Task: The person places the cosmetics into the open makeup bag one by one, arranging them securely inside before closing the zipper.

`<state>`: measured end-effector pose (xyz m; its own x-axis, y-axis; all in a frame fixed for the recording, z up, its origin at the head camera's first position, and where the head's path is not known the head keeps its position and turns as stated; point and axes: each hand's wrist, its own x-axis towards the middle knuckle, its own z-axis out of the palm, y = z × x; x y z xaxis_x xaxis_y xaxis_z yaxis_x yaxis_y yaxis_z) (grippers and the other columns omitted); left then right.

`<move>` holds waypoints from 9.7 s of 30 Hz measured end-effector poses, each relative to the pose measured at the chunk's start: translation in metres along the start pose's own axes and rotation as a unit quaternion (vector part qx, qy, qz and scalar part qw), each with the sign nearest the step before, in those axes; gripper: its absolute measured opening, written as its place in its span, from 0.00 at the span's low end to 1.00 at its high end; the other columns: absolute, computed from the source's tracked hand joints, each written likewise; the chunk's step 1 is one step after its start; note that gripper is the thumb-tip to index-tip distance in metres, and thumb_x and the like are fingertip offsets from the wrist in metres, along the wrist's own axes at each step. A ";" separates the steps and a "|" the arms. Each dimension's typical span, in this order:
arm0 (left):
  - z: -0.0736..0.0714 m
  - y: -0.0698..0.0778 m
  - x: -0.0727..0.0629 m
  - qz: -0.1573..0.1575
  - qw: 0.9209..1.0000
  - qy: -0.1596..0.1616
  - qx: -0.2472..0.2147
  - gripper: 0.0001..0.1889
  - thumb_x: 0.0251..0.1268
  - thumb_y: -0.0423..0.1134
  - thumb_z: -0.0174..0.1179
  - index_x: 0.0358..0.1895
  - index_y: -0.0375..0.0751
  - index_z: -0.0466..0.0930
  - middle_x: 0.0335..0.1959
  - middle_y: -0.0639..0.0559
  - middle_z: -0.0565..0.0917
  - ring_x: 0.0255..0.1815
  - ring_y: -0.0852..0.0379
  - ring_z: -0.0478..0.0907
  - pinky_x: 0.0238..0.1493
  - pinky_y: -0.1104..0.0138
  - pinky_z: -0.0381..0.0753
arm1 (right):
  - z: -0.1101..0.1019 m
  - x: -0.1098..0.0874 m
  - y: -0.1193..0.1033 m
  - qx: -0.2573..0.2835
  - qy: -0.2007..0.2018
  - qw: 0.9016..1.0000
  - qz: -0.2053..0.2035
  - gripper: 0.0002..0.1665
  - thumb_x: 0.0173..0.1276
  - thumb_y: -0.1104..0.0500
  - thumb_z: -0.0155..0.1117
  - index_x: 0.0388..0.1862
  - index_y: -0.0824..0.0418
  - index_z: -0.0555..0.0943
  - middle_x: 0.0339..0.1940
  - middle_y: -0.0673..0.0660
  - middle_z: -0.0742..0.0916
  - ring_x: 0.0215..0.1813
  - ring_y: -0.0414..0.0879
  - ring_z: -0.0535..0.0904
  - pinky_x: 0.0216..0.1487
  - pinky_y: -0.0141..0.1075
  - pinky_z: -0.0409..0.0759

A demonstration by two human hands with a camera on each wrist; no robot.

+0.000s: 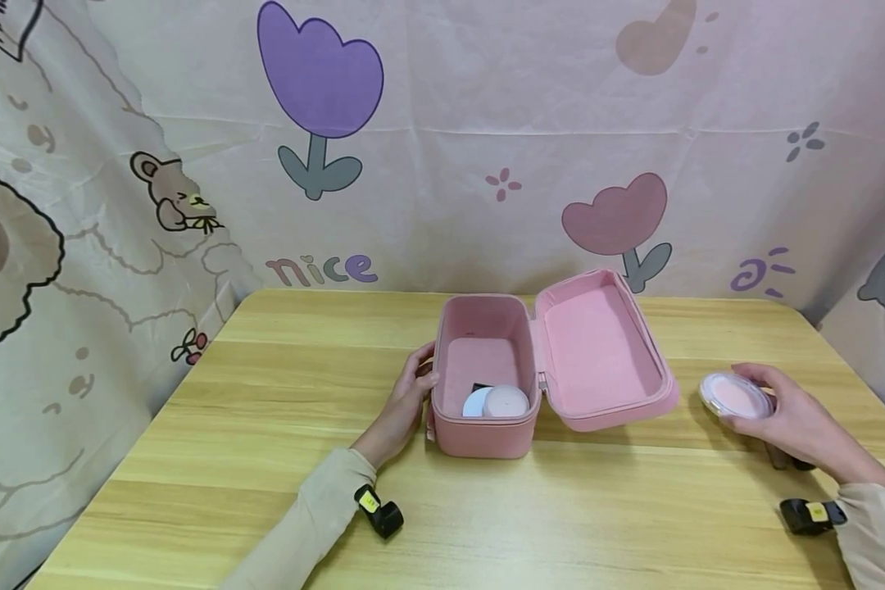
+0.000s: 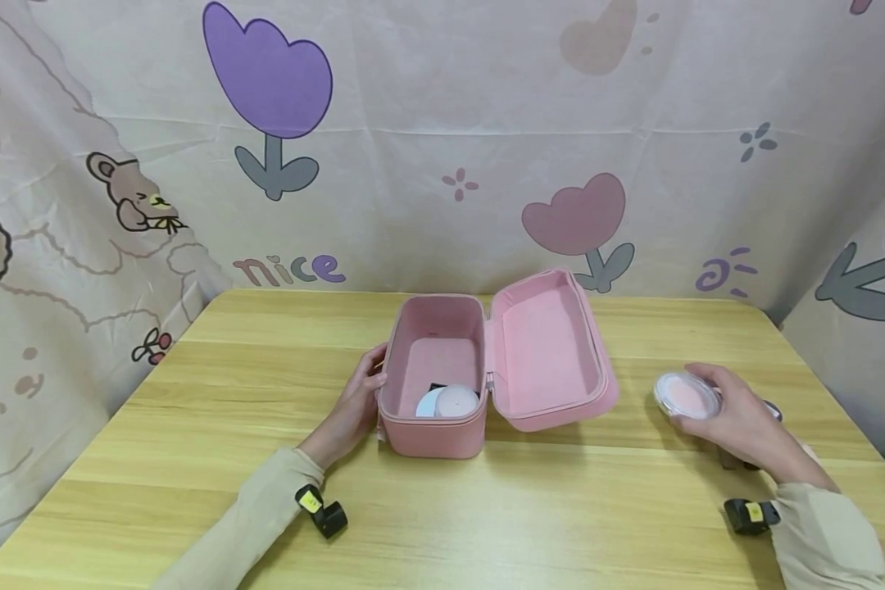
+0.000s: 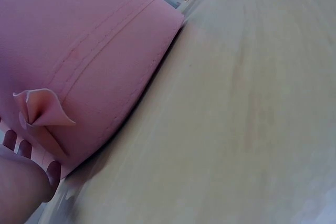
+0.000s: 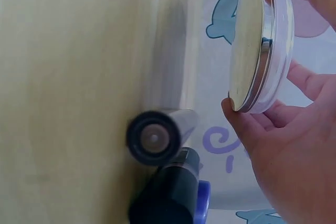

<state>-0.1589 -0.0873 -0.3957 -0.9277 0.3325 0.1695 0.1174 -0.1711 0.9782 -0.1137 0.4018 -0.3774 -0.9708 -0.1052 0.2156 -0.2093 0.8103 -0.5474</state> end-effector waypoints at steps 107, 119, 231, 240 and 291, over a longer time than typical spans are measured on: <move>-0.001 -0.007 -0.001 -0.009 1.000 0.002 0.009 0.36 0.64 0.44 0.45 0.75 0.37 0.48 0.72 0.35 0.54 0.71 0.40 0.53 0.69 0.50 0.50 | -0.036 -0.030 -0.141 0.008 0.064 0.981 -0.181 0.60 0.23 0.72 0.85 0.65 0.59 0.74 0.58 0.51 0.79 0.54 0.24 0.73 0.46 0.15 0.68; -0.001 -0.003 0.001 -0.006 1.000 0.005 0.012 0.36 0.64 0.44 0.45 0.75 0.37 0.48 0.72 0.34 0.54 0.71 0.40 0.53 0.68 0.49 0.52 | -0.033 -0.031 -0.159 -0.001 0.045 0.978 -0.205 0.58 0.25 0.68 0.86 0.65 0.58 0.75 0.60 0.45 0.78 0.57 0.30 0.70 0.50 0.18 0.61; 0.001 -0.003 -0.001 0.030 0.999 0.017 0.033 0.32 0.69 0.43 0.45 0.75 0.38 0.52 0.69 0.32 0.59 0.68 0.38 0.58 0.67 0.52 0.57 | 0.024 0.124 -0.279 0.044 -0.156 0.968 -0.191 0.34 0.47 0.63 0.75 0.56 0.65 0.77 0.51 0.62 0.82 0.47 0.54 0.75 0.45 0.45 0.74; -0.001 -0.004 -0.002 0.029 0.999 0.015 0.033 0.32 0.70 0.43 0.45 0.75 0.38 0.52 0.69 0.32 0.59 0.69 0.38 0.57 0.67 0.53 0.58 | 0.036 0.144 -0.276 0.007 -0.160 0.970 -0.185 0.35 0.46 0.61 0.74 0.57 0.65 0.76 0.50 0.61 0.82 0.46 0.54 0.75 0.45 0.44 0.72; 0.000 -0.007 -0.003 0.037 0.998 0.030 0.033 0.32 0.68 0.41 0.45 0.74 0.34 0.53 0.68 0.32 0.62 0.68 0.40 0.60 0.67 0.55 0.58 | 0.062 0.173 -0.267 -0.136 -0.256 0.948 -0.132 0.47 0.57 0.49 0.71 0.71 0.65 0.64 0.72 0.71 0.64 0.72 0.68 0.52 0.65 0.69 0.41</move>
<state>-0.1570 -0.0870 -0.4031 -0.9349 0.2657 0.2352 0.2066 -0.1315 0.9696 -0.2333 0.1318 -0.2444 -0.8334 -0.5341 -0.1420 -0.4820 0.8282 -0.2860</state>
